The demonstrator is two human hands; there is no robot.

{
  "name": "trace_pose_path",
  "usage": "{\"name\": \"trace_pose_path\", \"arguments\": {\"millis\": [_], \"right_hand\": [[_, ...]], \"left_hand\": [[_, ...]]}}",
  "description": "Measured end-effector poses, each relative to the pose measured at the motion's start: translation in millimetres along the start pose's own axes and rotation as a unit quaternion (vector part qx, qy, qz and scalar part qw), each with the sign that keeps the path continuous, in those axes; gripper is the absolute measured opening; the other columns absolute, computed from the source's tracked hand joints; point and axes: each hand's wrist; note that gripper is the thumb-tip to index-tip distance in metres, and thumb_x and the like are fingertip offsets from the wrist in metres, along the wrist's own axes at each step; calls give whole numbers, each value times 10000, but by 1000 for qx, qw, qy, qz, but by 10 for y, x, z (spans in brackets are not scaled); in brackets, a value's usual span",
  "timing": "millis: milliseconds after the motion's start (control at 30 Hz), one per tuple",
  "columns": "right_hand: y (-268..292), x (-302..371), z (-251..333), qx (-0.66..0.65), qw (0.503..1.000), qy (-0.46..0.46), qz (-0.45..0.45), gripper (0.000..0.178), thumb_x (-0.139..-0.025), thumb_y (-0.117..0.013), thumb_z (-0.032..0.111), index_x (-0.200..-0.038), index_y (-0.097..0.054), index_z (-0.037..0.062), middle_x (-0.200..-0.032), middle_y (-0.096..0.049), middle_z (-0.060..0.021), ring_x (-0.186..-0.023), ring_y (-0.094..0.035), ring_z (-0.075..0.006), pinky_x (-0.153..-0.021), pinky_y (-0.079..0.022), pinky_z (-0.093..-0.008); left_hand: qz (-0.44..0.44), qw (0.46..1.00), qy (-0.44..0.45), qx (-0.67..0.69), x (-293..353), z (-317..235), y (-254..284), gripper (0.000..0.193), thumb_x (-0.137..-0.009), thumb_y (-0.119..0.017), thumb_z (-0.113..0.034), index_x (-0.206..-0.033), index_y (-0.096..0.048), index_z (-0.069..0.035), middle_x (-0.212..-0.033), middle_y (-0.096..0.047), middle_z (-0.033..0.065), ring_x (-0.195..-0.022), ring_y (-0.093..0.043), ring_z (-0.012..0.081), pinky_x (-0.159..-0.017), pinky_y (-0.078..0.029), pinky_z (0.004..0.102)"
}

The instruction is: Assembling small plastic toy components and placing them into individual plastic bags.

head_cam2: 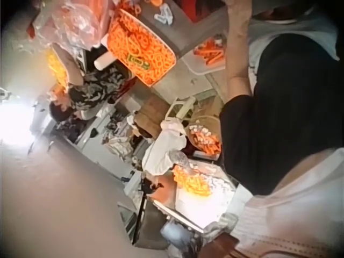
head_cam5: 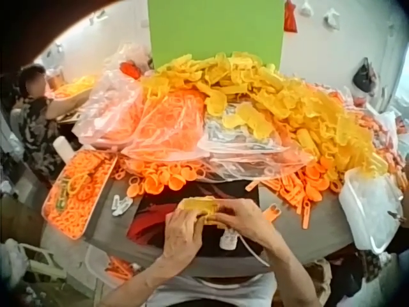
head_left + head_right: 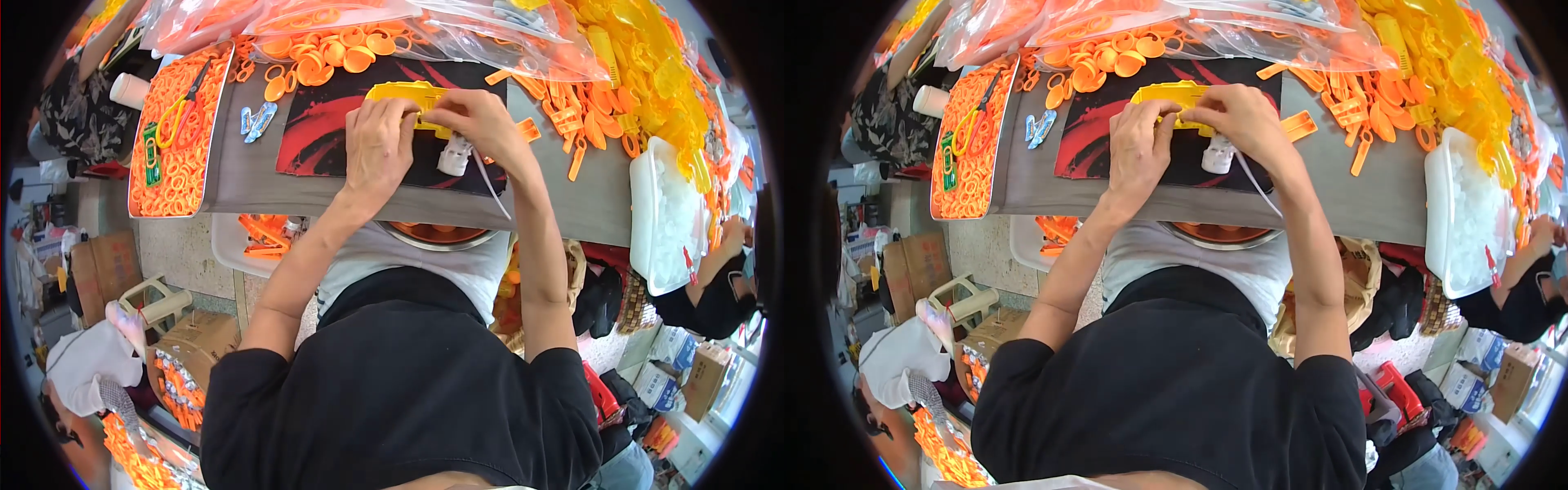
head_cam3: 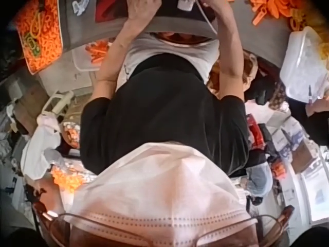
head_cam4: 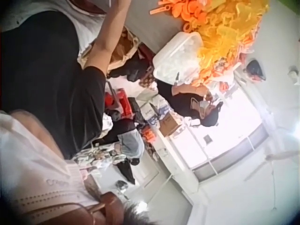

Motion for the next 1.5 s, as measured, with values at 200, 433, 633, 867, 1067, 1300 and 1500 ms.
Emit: {"name": "trace_pose_path", "arguments": {"millis": [200, 433, 633, 867, 1067, 1300, 1500], "right_hand": [[559, 724, -385, 177, 973, 57, -136, 421, -900, -700, 152, -1308, -625, 84, -1255, -648, -140, -1200, -585, -285, -1026, -444, -360], [581, 846, -739, 227, 972, 50, -36, 404, -878, -662, 57, -1280, -634, 65, -1265, -626, -117, -1206, -547, -337, -1037, -406, -418], [812, 703, -540, -110, 988, -8, -110, 258, -965, -682, 254, -1080, -691, 23, -821, -611, 11, -768, -542, -59, -708, -431, -234], [623, 441, -729, -141, 969, -112, -170, 430, -903, -734, 440, -979, -699, 18, -726, -595, 9, -638, -518, -53, -604, -398, -209], [576, 547, -561, -180, 956, -109, -205, 366, -915, -745, 377, -995, -701, 22, -726, -589, 21, -643, -513, -47, -612, -411, -203], [528, 596, -413, -190, 944, -75, -258, 368, -915, -750, 376, -1027, -709, 28, -735, -600, 14, -660, -524, -50, -630, -420, -209], [438, 597, -302, -219, 933, -79, -274, 349, -907, -766, 355, -1026, -714, 31, -725, -602, 12, -650, -526, -52, -618, -416, -211]], "left_hand": [[13, 999, -32, 9, -126, 87, -103, 110, -863, -727, -176, -858, -647, -100, -825, -666, 28, -875, -621, 234, -815, -398, 409], [31, 999, 12, -39, -196, 31, -168, 137, -791, -735, -125, -787, -598, -128, -765, -644, -1, -766, -611, 211, -766, -343, 405], [42, 999, -9, 13, -156, 99, -159, 133, -835, -739, -152, -839, -610, -117, -803, -645, 1, -815, -614, 206, -806, -329, 397], [11, 997, -74, 29, -139, 92, -196, 258, -868, -756, -180, -1096, -650, -121, -957, -650, 40, -909, -620, 221, -880, -392, 385], [81, 970, 12, 229, -433, 46, -76, 264, -906, -740, -178, -1102, -663, -19, -963, -694, 78, -851, -681, 192, -799, -503, 338], [114, 969, -15, 218, -719, 46, -231, 296, -871, -751, -151, -1108, -664, 3, -966, -710, 120, -825, -681, 272, -780, -533, 359], [-127, 992, 17, -2, -348, 21, -22, 408, -837, -793, -252, -1141, -596, -64, -945, -613, 75, -885, -594, 293, -779, -466, 433]]}}
Point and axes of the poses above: each hand's wrist, its own x-axis away from the middle knuckle, its own y-axis out of the back of the hand, z = x × y
